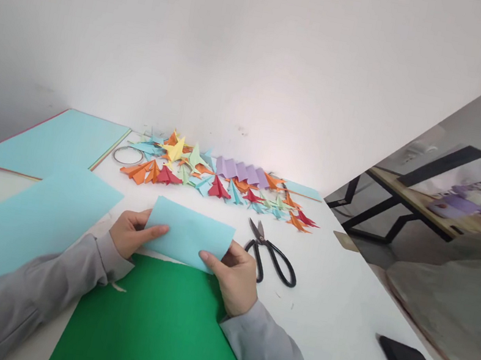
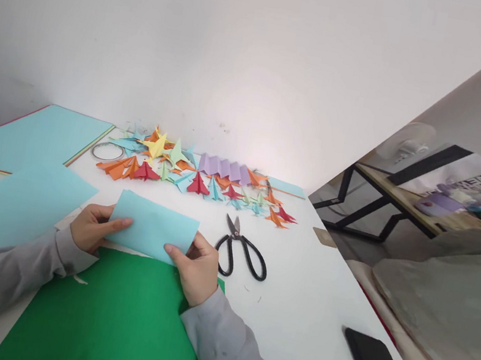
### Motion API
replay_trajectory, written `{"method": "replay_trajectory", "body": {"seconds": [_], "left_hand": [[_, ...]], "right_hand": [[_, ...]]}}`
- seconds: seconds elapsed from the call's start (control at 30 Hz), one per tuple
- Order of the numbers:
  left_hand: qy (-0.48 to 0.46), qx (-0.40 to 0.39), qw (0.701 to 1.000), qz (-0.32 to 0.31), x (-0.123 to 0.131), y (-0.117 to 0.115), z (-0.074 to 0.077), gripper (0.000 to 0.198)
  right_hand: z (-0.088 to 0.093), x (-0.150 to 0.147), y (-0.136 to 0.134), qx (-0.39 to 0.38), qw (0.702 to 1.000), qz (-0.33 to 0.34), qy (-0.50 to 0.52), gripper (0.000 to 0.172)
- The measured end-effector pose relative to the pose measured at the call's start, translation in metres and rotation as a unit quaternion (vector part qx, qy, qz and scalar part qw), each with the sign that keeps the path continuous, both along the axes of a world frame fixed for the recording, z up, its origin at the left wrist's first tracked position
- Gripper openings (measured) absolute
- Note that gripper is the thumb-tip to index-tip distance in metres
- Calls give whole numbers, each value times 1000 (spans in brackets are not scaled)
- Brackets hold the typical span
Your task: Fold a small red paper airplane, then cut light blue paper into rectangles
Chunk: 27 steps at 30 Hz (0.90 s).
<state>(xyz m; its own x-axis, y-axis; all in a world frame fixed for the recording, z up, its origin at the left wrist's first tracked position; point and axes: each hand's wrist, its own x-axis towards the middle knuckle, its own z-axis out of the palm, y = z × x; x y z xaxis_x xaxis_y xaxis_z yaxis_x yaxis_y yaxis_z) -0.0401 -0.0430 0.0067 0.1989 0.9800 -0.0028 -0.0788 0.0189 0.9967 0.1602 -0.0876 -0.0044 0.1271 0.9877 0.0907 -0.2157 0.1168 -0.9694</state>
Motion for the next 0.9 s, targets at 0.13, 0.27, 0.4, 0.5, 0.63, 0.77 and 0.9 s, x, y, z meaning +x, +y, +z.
{"method": "replay_trajectory", "body": {"seconds": [0.13, 0.27, 0.4, 0.5, 0.63, 0.77, 0.9], "left_hand": [[0, 3, 1000, -21, 2, -3, 1, 25], [-20, -20, 1000, 5, 6, -7, 5, 28], [-44, -54, 997, 16, 5, -2, 4, 39], [-74, -101, 992, 0, 3, 2, 0, 56], [-51, -113, 992, -36, 3, 2, -1, 50], [-33, -111, 993, -19, 6, -1, 1, 41], [-27, -123, 992, -6, 6, -1, 2, 38]], "right_hand": [[0, 0, 3, -9, 994, -61, 86, 55], [-1, 1, 3, -76, 993, -47, 82, 41], [-5, 2, 2, -73, 995, -48, 55, 27], [-7, 2, 2, -72, 994, -57, 53, 25], [-6, 4, 1, -68, 994, -80, -2, 22], [-4, 6, 0, -81, 990, -104, -54, 24], [-4, 6, -1, -90, 989, -106, -56, 28]]}}
